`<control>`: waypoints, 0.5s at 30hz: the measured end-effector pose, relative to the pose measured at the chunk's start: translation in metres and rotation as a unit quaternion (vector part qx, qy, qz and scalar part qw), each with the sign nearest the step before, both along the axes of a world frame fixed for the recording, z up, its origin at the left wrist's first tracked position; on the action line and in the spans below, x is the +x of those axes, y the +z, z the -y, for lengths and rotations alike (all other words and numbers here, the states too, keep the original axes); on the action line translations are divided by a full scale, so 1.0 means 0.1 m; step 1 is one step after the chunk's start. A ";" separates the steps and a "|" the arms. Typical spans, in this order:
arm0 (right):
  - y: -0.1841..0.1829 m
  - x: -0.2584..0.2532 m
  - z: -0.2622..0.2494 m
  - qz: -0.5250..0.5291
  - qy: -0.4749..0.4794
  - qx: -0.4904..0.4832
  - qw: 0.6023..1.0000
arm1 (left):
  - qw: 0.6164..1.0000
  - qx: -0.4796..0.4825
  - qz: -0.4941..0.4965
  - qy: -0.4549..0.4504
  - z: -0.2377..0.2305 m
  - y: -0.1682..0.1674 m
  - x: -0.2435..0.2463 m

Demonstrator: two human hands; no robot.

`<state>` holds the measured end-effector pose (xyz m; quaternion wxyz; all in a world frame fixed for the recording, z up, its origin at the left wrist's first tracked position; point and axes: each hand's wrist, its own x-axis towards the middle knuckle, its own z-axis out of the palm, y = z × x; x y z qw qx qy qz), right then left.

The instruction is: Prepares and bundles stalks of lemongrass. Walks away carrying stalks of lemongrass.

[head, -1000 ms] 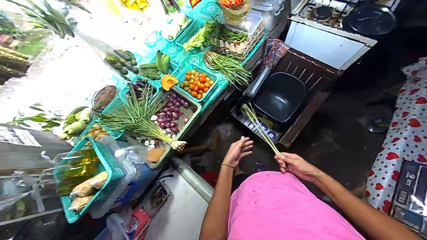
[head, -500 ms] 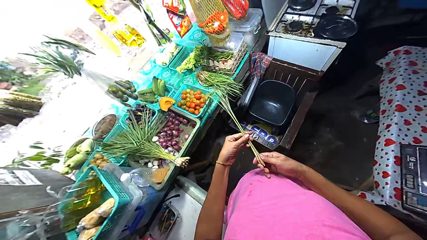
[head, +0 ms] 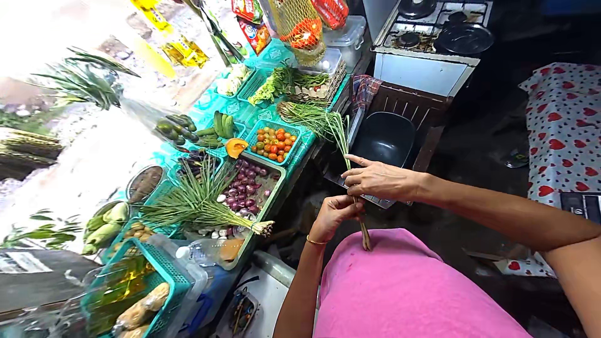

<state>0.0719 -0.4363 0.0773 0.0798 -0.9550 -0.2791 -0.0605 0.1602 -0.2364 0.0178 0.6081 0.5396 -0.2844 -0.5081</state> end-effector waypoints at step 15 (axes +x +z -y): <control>-0.38 -0.12 -0.36 -0.214 -0.222 0.376 0.874 | 0.959 -0.090 -0.054 0.265 -0.08 -0.01 0.08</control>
